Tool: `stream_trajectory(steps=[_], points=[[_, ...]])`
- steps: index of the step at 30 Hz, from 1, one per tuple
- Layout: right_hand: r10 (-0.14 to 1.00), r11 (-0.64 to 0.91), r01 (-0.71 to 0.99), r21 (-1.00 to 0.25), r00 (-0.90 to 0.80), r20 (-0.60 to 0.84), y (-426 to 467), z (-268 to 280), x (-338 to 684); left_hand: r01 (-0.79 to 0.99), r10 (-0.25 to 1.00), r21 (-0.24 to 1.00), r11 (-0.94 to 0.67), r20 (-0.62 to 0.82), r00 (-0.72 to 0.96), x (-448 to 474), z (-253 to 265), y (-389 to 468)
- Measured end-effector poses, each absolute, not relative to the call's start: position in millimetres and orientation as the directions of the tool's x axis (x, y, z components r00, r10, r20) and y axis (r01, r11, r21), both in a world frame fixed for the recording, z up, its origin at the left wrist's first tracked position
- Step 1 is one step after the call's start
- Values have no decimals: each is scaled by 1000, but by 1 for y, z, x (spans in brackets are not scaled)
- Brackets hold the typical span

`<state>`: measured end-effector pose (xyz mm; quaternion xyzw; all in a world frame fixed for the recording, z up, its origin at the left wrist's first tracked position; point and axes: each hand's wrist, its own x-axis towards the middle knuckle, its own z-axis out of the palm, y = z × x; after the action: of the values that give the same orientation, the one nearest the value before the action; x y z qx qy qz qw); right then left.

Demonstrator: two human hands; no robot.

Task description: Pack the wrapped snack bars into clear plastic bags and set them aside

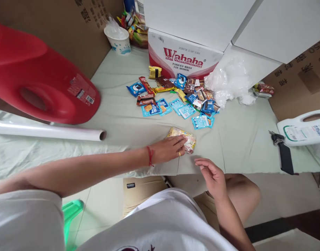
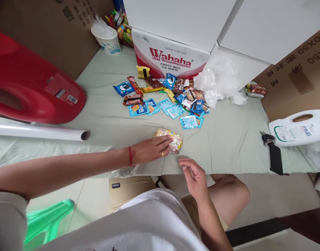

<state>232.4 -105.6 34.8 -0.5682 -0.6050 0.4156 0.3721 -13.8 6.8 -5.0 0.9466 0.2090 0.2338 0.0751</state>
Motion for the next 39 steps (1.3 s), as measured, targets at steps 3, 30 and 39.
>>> stream_trajectory(steps=[3, 30, 39], points=[[998, -48, 357, -933, -23, -61, -110, 32, 238, 369, 422, 206, -906, 422, 802, -10, 3, 17], [897, -346, -631, -694, -4, -443, -26, 26, 182, -188, 869, 894, 406, -314, 383, 45, 7, 16], [852, -272, -397, -876, 325, -411, -24, 23, 280, 365, 919, 881, -300, 165, 357, 50, -15, 34]])
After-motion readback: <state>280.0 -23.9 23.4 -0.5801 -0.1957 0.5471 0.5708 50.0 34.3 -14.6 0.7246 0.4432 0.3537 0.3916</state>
